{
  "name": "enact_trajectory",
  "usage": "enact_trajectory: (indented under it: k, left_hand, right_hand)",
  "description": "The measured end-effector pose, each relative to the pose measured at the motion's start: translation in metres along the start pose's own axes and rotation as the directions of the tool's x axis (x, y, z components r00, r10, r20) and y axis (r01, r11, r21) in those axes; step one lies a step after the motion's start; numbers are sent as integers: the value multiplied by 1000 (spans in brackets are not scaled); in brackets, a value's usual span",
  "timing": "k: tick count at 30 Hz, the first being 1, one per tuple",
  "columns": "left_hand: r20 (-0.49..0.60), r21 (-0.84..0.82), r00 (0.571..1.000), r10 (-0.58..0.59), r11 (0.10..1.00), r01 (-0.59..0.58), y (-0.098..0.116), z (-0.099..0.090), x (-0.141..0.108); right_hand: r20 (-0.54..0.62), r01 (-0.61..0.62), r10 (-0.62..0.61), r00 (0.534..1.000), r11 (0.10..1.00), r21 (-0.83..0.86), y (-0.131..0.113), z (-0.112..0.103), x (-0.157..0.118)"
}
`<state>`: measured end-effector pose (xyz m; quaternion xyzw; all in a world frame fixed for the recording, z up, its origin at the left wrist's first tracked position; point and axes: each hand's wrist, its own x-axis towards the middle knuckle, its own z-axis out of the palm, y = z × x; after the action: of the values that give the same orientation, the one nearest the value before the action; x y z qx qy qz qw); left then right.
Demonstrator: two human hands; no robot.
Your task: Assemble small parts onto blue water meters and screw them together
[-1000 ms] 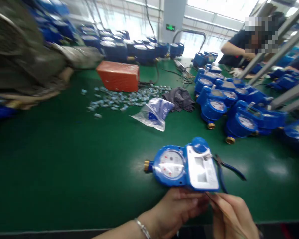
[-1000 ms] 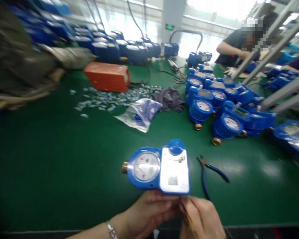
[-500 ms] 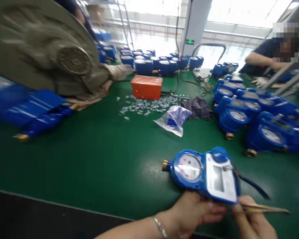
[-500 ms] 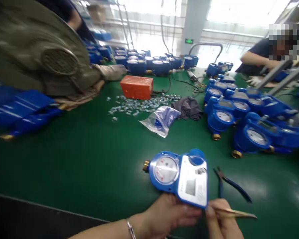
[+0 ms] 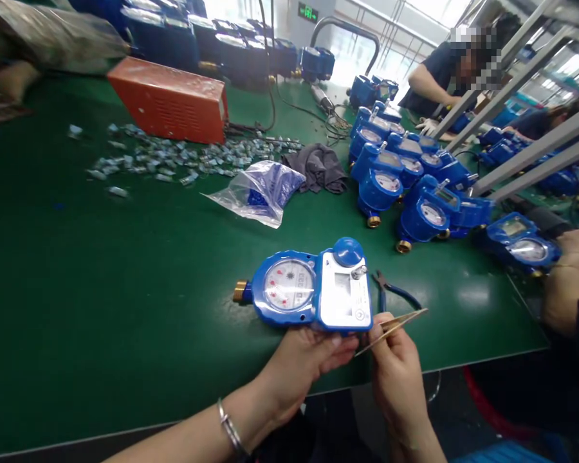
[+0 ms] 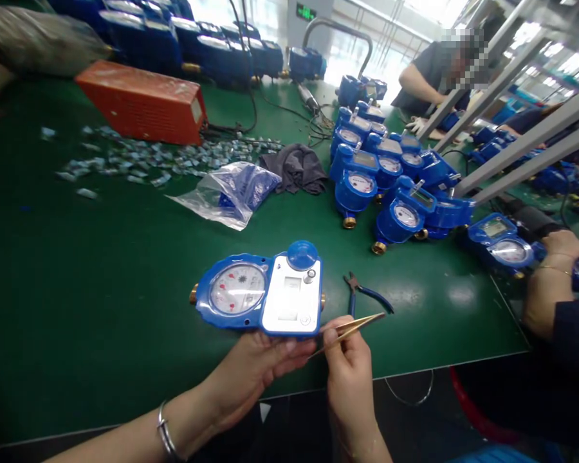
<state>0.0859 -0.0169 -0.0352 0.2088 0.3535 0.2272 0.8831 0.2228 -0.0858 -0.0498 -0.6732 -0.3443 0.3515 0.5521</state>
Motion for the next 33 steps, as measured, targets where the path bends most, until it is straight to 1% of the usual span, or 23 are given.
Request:
enact_trajectory:
  k: [1,3,4,6,8,11,13,15,17,19,21,23,24,25,26,27,28,29,30,31,32,33]
  left_hand:
    - [-10,6,1000,-7,1000,7,0,-1,0]
    - [-20,23,1000,-22,999,22,0,-2,1]
    - [-20,32,999,-29,999,29,0,-2,2]
    - [-19,39,999,-37,999,37,1,-2,2]
    - [-21,40,999,-46,998,47,2,-2,3]
    - [-23,15,998,-60,998,60,3,-3,2]
    - [-2,-25,998,-66,998,66,3,-4,2]
    - [39,-73,997,-68,995,71,4,-5,1]
    - [79,-113,994,-70,990,78,4,-5,1]
    - [73,-115,994,-87,989,95,4,-5,0]
    - [26,-80,991,-131,988,133,4,-7,-4]
    - [-6,-35,978,-208,977,208,8,-13,-14]
    - [-2,6,967,-254,967,254,13,-17,-21]
    - [18,73,954,-298,952,296,22,-22,-31]
    - [34,165,943,-330,933,320,35,-27,-41]
    - [38,275,940,-339,908,316,51,-30,-52]
    - [39,405,945,-324,870,281,71,-33,-63]
    - [13,520,971,-241,831,199,93,-35,-71]
    - [-8,632,993,-115,769,94,117,-36,-75]
    - [-5,770,998,59,637,-33,141,-37,-75]
    - [16,895,961,274,425,-136,164,-38,-70]
    - [62,966,878,475,191,-172,184,-40,-60]
  right_hand:
    - [-50,83,-88,995,992,-96,-3,-1,-2]
    - [-101,218,-252,962,938,-268,-8,-1,-6]
    - [-105,260,-307,946,911,-320,-9,-1,-7]
    - [-89,301,-355,931,881,-366,-10,0,-9]
    - [-75,307,-359,930,875,-375,-9,2,-9]
    - [-78,276,-317,945,904,-327,-11,4,-9]
    - [-73,252,-281,957,929,-272,-12,5,-9]
    - [-44,246,-262,964,943,-223,-13,5,-10]
    - [-15,258,-267,964,943,-209,-12,4,-12]
    - [-6,295,-305,952,926,-235,-11,2,-13]
    - [-8,382,-400,916,881,-278,-8,-2,-13]
    - [-41,489,-522,852,821,-296,0,-7,-11]
    - [-86,515,-559,825,805,-293,6,-9,-10]
    - [-167,522,-576,800,806,-278,13,-11,-7]
    - [-256,508,-564,786,823,-255,21,-13,-5]
    - [-336,484,-535,775,845,-228,28,-14,-2]
    - [-390,454,-497,775,867,-203,34,-15,0]
    - [-416,421,-460,784,887,-188,39,-16,2]
    - [-426,390,-431,795,902,-185,42,-17,4]
    - [-423,358,-406,810,914,-192,43,-17,5]
    - [-415,328,-386,824,922,-207,42,-18,5]
    - [-404,297,-371,836,925,-235,39,-19,6]
